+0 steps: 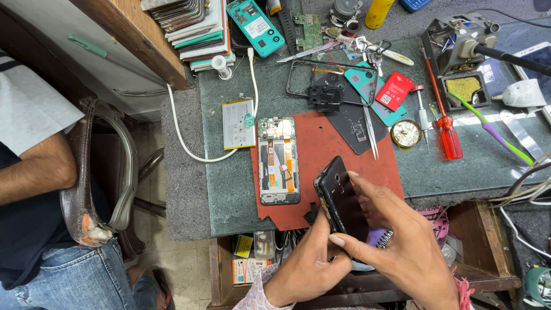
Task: The person picks up a smartphone from a cluttered repair workbench, pries open its back cover, removes the battery, and uses a screwdriver to unscrew components from the exposed internals, handling the disassembled parts on the bench.
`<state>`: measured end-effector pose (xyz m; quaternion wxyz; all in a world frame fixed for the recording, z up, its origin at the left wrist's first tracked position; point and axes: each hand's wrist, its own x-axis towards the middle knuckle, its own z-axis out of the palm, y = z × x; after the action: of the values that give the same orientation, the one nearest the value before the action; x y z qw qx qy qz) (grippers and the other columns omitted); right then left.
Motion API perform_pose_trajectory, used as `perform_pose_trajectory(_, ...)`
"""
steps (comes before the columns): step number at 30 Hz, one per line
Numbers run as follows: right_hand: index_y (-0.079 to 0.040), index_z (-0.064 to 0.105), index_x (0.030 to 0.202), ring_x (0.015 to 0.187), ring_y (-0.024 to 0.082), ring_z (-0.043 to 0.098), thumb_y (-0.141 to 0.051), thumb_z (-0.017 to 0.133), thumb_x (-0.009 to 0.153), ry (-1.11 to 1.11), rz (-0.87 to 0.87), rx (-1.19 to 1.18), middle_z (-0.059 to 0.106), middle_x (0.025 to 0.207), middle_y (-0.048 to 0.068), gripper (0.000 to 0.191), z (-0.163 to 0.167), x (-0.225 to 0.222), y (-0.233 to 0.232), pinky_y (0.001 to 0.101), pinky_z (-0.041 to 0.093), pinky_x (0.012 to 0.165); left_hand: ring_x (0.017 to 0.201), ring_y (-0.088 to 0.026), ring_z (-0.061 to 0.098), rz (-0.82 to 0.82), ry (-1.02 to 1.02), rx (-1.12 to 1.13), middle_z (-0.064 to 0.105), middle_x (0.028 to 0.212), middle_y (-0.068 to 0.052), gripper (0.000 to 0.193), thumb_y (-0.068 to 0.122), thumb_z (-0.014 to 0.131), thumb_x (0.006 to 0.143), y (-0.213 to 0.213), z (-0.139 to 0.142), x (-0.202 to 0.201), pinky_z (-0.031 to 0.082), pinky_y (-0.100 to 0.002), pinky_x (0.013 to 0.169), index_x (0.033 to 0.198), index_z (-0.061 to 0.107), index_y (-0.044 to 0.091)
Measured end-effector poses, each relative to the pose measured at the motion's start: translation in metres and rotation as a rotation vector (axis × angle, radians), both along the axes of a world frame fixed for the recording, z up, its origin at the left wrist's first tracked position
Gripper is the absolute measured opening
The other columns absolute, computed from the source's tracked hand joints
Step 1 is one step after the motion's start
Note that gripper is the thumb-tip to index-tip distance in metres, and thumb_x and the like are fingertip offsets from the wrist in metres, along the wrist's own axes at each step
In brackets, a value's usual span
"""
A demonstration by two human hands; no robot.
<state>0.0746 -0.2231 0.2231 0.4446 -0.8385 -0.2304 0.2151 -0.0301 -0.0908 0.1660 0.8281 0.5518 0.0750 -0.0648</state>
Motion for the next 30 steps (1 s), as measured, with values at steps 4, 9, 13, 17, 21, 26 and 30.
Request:
perform_pose_trajectory(4,-0.007,0.053,0.145,0.110,0.018,0.071,-0.019,0.089,0.066,-0.028,0.051,0.106,0.070,0.120,0.008,0.087,-0.002,0.002,-0.001,0.0346,0.057,0.095,0.126,-0.016,0.052,0.024,-0.074,0.028,0.047,0.140,-0.014,0.077,-0.008,0.048,0.088,0.003,-0.007,0.000,0.048,-0.028,0.102,0.161,0.023,-0.002)
perform_pose_trajectory(9,-0.003,0.059,0.136,0.112,0.019,0.070,-0.015,0.085,0.073,-0.024,0.071,0.229,0.066,0.125,0.008,0.069,-0.001,0.012,-0.005,0.0341,0.057,0.094,0.141,-0.020,0.049,0.030,-0.147,-0.152,0.047,0.149,-0.013,0.066,-0.004,0.051,0.096,0.012,-0.009,0.004,0.044,-0.033,0.116,0.158,0.027,-0.003)
perform_pose_trajectory(13,-0.002,0.067,0.125,0.099,0.014,0.071,-0.013,0.082,0.078,-0.019,-0.010,0.192,0.068,0.115,0.007,0.051,-0.002,0.017,-0.006,0.0296,0.060,0.085,0.143,-0.020,0.049,0.053,-0.201,-0.116,0.049,0.151,-0.013,0.055,0.008,0.056,0.107,0.020,-0.007,0.009,0.044,-0.034,0.119,0.156,0.033,-0.002)
perform_pose_trajectory(17,-0.001,0.068,0.117,0.086,0.011,0.071,-0.011,0.082,0.077,-0.021,-0.095,0.140,0.071,0.099,0.006,0.043,-0.012,0.020,-0.009,0.0264,0.060,0.077,0.130,-0.018,0.059,0.139,-0.172,0.045,0.062,0.137,-0.014,0.044,0.010,0.053,0.109,0.023,-0.004,0.012,0.049,-0.033,0.111,0.150,0.043,-0.003)
perform_pose_trajectory(21,0.000,0.068,0.107,0.079,0.011,0.071,-0.008,0.082,0.078,0.101,-0.142,0.125,0.073,0.087,0.005,0.033,-0.030,0.025,-0.015,0.0257,0.059,0.072,0.116,-0.017,0.066,0.182,-0.109,0.167,0.070,0.124,-0.016,0.044,0.006,0.054,0.106,0.023,-0.002,0.014,0.052,-0.031,0.100,0.148,0.046,-0.003)
perform_pose_trajectory(26,0.002,0.066,0.107,0.082,0.009,0.065,-0.006,0.082,0.082,0.230,-0.101,0.286,0.067,0.091,0.005,0.030,-0.047,0.030,-0.021,0.0247,0.056,0.074,0.126,-0.021,0.065,0.227,-0.195,0.211,0.068,0.134,-0.018,0.044,-0.002,0.048,0.105,0.019,-0.003,0.018,0.051,-0.031,0.106,0.149,0.043,-0.005)
perform_pose_trajectory(30,0.001,0.067,0.109,0.082,0.009,0.066,-0.005,0.075,0.086,0.394,-0.121,0.366,0.070,0.093,0.004,0.025,-0.049,0.038,-0.021,0.0241,0.056,0.073,0.131,-0.022,0.062,0.229,-0.179,0.170,0.064,0.138,-0.018,0.045,-0.003,0.045,0.106,0.018,-0.004,0.019,0.049,-0.031,0.108,0.150,0.040,-0.004)
